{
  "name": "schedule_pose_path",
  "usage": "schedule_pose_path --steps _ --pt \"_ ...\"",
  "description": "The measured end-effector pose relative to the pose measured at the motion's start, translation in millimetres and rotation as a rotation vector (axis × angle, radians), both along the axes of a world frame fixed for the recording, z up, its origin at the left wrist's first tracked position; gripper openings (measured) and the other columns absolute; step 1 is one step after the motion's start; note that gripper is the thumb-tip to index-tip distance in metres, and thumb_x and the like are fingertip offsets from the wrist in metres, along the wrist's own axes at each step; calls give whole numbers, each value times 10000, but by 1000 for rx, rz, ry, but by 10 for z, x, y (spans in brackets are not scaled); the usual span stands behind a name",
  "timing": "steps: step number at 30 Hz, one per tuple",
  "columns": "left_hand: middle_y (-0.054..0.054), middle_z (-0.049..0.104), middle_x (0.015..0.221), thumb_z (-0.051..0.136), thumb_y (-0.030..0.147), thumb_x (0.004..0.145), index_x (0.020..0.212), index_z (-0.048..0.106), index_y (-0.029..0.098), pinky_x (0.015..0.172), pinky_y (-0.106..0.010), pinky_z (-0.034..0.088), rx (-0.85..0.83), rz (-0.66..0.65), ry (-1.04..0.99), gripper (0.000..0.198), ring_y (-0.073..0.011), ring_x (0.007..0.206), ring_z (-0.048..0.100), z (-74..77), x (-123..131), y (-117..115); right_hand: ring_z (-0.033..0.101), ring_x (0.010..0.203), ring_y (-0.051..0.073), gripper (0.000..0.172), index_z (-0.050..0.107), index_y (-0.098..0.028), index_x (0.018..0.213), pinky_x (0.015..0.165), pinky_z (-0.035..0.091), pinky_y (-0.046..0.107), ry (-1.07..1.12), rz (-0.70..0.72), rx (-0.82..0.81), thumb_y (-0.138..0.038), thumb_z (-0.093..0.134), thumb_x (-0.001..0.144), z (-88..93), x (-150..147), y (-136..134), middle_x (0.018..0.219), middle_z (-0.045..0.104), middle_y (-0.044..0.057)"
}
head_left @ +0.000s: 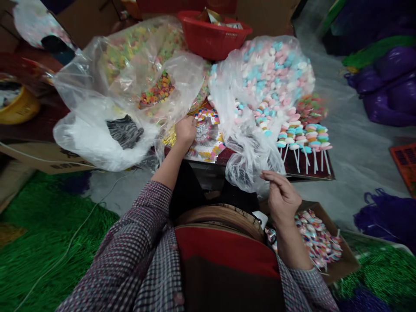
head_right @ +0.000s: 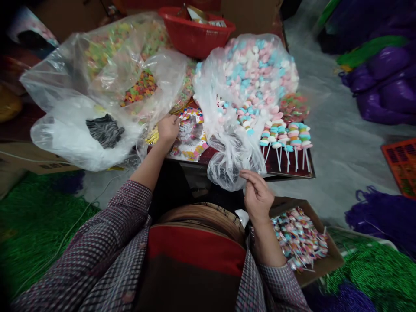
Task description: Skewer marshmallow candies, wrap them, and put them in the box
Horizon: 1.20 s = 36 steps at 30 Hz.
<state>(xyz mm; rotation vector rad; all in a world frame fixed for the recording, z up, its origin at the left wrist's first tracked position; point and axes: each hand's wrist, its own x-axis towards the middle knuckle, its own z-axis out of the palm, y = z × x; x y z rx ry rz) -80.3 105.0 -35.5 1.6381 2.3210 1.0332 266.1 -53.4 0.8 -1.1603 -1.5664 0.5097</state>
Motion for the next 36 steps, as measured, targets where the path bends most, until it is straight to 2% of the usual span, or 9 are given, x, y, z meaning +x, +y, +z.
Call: schedule_pose_path --steps 7,11,15,18,23,25,28,32,36 --pt "-116 756 977 539 318 951 853 756 217 967 -469 449 126 -222 91 258 -286 985 640 75 67 -356 787 906 208 173 789 -283 902 908 636 435 174 153 -228 -250 621 923 114 -257 160 978 819 22" --pt "-96 773 1141 532 342 983 1009 776 220 1029 -451 461 225 -318 102 274 -260 1100 670 139 156 -518 771 787 167 140 790 -255 950 781 645 341 305 267 -463 -325 684 891 201 -582 445 912 814 18" --pt "-106 766 1217 529 339 996 1068 776 230 1044 -445 481 296 -469 137 279 -245 1149 685 186 272 -648 751 694 157 372 726 -206 948 550 597 248 534 364 -839 -544 783 804 224 -948 857 902 802 59" --pt "-92 766 1239 530 320 996 1043 777 256 1036 -450 497 368 -619 161 260 -231 1140 693 149 355 -715 729 633 165 458 665 -188 882 515 593 260 641 396 -1017 -623 774 789 176 -1147 1107 796 775 69" --pt "-121 725 1306 531 386 1003 1077 767 251 1032 -450 511 348 -718 38 282 -240 1212 668 132 425 -759 714 686 121 293 666 -217 978 635 622 249 680 361 -851 -304 832 753 81 -1227 1222 799 749 -32" --pt "-137 710 1299 580 489 970 1177 732 234 1023 -436 520 310 -649 -120 362 -248 1217 657 186 440 -774 739 769 147 345 666 -243 1052 696 637 285 674 345 -736 -308 815 748 76 -1194 1195 847 765 -32" --pt "-90 744 1050 642 588 905 1268 666 225 839 -352 558 168 -523 -499 515 -204 955 698 289 480 -804 757 868 183 353 659 -267 1088 773 645 340 631 344 -590 -396 783 783 102 -1143 1140 920 777 -7" --pt "5 660 756 752 578 802 908 692 206 646 -260 480 7 -488 -874 391 -121 670 580 395 557 -847 740 844 172 267 661 -287 1028 768 636 336 587 295 -479 -450 732 829 140 -1139 1082 900 755 -13" --pt "39 521 630 729 544 820 665 557 201 593 -251 382 34 -427 -881 414 -97 598 437 467 608 -882 621 609 128 234 643 -257 851 599 557 279 489 197 -401 -478 721 848 132 -1161 1025 706 656 -44"
